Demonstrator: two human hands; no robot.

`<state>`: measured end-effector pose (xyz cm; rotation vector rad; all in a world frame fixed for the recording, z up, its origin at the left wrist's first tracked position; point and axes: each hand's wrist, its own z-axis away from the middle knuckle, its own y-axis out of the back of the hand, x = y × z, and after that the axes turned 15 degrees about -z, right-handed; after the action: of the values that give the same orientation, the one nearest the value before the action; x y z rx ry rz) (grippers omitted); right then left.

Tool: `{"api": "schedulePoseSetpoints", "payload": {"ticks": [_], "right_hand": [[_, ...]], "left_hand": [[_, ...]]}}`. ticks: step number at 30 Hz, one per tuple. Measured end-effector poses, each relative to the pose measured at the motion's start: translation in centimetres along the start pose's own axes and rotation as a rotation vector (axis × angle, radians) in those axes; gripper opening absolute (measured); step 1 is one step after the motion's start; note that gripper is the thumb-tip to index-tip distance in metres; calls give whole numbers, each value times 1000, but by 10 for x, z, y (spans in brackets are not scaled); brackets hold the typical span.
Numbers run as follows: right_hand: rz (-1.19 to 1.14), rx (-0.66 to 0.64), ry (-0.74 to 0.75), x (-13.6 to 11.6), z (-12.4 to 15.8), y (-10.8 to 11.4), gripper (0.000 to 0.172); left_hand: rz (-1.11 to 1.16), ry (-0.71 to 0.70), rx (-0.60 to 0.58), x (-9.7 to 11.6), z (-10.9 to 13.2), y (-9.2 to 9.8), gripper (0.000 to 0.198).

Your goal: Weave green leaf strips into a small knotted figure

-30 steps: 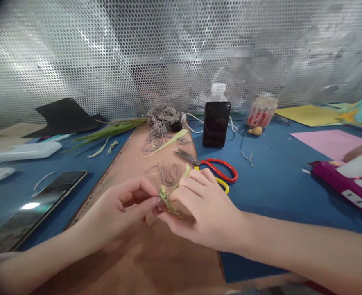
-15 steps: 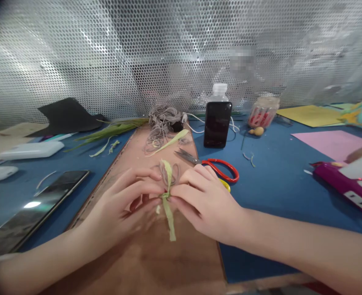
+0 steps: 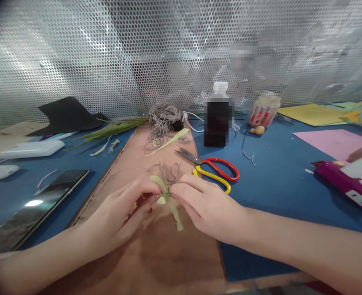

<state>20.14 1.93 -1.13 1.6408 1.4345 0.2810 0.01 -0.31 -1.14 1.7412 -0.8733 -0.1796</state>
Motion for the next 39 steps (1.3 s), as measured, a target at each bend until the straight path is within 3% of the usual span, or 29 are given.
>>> {"api": "schedulePoseSetpoints", "payload": {"ticks": [8, 24, 34, 39], "right_hand": [[-33, -106, -10, -7, 0, 0, 18], [54, -92, 93, -14, 5, 2, 17], [175, -85, 161, -11, 4, 5, 25], [258, -59, 216, -13, 0, 9, 27]], "left_hand": [[88, -61, -62, 6, -1, 4, 14], [-20, -48, -103, 7, 9, 4, 12], [-57, -141, -29, 6, 9, 5, 24], [102, -60, -92, 4, 6, 7, 17]]}}
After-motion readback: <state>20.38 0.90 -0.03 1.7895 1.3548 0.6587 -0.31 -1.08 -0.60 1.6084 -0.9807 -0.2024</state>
